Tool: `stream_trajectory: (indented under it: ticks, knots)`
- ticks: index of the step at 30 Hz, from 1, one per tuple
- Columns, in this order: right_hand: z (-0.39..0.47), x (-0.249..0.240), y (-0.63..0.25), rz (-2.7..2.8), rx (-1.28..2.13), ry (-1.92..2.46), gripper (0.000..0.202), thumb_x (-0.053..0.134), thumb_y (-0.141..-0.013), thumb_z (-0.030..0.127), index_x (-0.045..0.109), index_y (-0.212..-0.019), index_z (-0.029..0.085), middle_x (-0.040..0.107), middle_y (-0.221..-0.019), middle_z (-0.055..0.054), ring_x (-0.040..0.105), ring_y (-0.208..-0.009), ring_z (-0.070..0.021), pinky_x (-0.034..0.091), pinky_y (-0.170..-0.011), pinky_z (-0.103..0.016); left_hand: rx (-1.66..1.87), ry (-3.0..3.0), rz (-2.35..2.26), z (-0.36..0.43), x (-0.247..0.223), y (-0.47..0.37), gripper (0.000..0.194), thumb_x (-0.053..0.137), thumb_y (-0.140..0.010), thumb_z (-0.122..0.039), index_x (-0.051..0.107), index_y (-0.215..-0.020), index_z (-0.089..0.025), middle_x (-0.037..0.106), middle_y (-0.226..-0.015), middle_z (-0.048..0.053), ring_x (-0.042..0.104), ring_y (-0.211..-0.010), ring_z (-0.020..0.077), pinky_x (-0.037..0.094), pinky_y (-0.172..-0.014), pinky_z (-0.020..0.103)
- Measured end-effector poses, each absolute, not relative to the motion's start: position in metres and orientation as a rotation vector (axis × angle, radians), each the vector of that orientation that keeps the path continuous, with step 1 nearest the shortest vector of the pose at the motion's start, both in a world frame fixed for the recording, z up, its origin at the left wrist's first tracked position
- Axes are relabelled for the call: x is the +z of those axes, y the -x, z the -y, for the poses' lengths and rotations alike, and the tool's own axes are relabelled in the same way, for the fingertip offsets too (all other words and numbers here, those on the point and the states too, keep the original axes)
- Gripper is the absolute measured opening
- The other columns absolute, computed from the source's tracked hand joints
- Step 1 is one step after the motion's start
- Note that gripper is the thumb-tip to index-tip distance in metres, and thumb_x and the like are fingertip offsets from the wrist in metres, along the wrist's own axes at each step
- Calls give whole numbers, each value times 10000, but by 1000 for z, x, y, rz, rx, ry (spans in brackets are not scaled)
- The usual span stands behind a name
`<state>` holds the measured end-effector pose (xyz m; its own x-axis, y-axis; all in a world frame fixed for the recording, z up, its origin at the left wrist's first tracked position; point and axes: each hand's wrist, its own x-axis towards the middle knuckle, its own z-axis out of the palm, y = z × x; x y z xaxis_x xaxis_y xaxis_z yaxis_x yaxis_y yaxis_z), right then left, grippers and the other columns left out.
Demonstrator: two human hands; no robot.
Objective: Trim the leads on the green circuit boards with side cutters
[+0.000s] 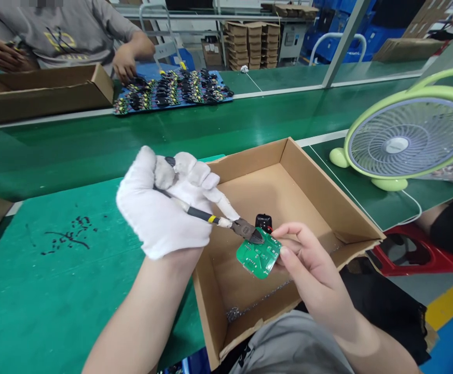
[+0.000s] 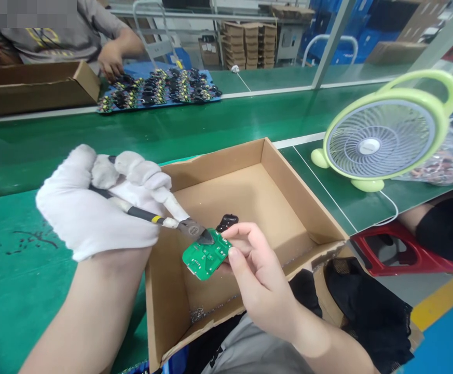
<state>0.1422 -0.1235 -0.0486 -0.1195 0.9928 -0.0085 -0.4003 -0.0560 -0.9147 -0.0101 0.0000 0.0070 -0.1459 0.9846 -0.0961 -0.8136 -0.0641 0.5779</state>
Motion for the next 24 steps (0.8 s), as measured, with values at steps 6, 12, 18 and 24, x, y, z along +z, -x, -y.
stream_trajectory:
  ticks: [6,12,18,24]
  knots:
    - [125,-49,-140,984,1416,873,84,529,-1080,297,546,-1156,264,759,-1008,-28,750,-921,-147,616,-848,-268,1662,-529,-618,1,0,9,471,384,-1006,-350,306,-571,-187,408,-660,28,550,-613,150,512,-572,305]
    - [125,-49,-140,1023,1375,889,86,507,-1088,281,549,-1163,276,752,-1019,-23,745,-924,-144,614,-854,-267,1679,-575,-594,5,1,10,465,402,-1000,-335,368,-562,-183,445,-692,33,559,-632,144,531,-599,309]
    - [126,-50,-139,1038,1315,917,88,523,-1078,301,544,-1153,261,747,-1003,-44,751,-924,-184,635,-827,-309,1708,-612,-594,8,2,9,460,394,-1002,-323,376,-562,-187,427,-691,28,551,-619,141,528,-603,306]
    - [128,-50,-139,1046,1294,918,83,516,-1080,293,551,-1150,268,740,-989,-39,748,-909,-183,636,-811,-307,1727,-601,-616,17,6,10,468,404,-1009,-342,315,-578,-183,436,-686,30,560,-636,143,548,-611,318]
